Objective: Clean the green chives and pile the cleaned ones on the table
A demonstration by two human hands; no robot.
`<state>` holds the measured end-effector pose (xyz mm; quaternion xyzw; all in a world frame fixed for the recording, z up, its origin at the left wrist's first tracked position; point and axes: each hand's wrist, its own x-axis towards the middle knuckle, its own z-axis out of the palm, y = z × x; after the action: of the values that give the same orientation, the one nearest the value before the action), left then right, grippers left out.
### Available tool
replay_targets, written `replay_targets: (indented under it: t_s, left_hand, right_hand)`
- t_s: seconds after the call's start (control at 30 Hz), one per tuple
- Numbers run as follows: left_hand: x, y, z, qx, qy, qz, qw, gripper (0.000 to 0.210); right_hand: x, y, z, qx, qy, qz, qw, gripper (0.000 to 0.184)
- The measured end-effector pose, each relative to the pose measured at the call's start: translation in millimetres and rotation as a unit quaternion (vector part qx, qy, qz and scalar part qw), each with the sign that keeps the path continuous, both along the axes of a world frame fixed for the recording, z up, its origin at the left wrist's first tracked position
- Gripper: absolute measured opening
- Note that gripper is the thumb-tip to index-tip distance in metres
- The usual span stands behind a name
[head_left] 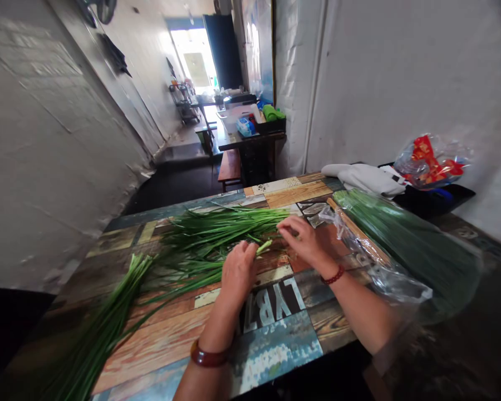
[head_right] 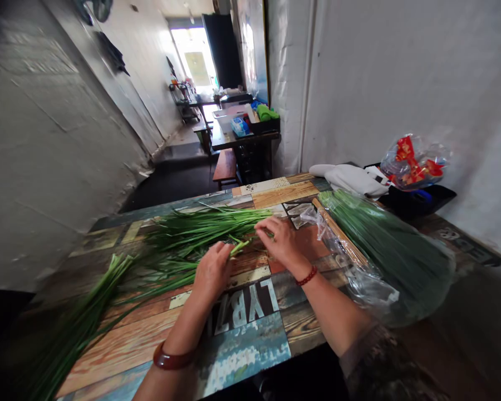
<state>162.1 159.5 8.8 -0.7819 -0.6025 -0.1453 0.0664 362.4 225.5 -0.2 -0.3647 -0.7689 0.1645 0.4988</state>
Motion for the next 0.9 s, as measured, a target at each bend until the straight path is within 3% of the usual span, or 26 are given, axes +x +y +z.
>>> replay_targets:
  t_s: [0.13, 0.3, 0.43, 0.5, 0.57, 0.67, 0.77, 0.9]
  left_hand:
    - [-11, 0, 6.8, 0.098, -0.074, 0.058, 0.991, 0.019]
    - [-16, -4, 12.7, 0.191, -0.102, 0.069, 0.974, 0.02]
    - [-16, -10, 15.7, 0.217, -0.078, 0.08, 0.97, 0.02]
    - [-15, -10, 15.6, 0.219, -0.053, 0.083, 0.971, 0.021]
    - [-13, -9, 13.8, 0.214, -0.026, 0.079, 0.973, 0.021]
    - [-9, -5, 8.4, 0.178, 0.001, 0.064, 0.982, 0.023]
    - [-6, 0, 2.1, 0.122, 0.011, 0.048, 0.991, 0.024]
    - [-5, 2, -2.5, 0.086, -0.013, 0.045, 0.995, 0.02]
  right_hand:
    - [15, 7, 1.3, -0.016, 0.054, -0.089, 0.994, 0.019]
    - [26, 14, 1.2, -0.078, 0.185, -0.123, 0.972, 0.029]
    - [33, 13, 8.5, -0.024, 0.207, -0.185, 0.96, 0.03]
    - [33, 11, 13.6, 0.024, 0.168, -0.212, 0.962, 0.026]
    - [31, 9, 16.2, 0.05, 0.087, -0.196, 0.976, 0.018]
    - [24, 6, 12.0, 0.017, -0.082, -0.066, 0.994, 0.015]
    - [17, 4, 1.8, -0.01, -0.223, -0.002, 0.975, 0.006]
    - [15, 2, -6.7, -0.006, -0.307, -0.037, 0.951, 0.011]
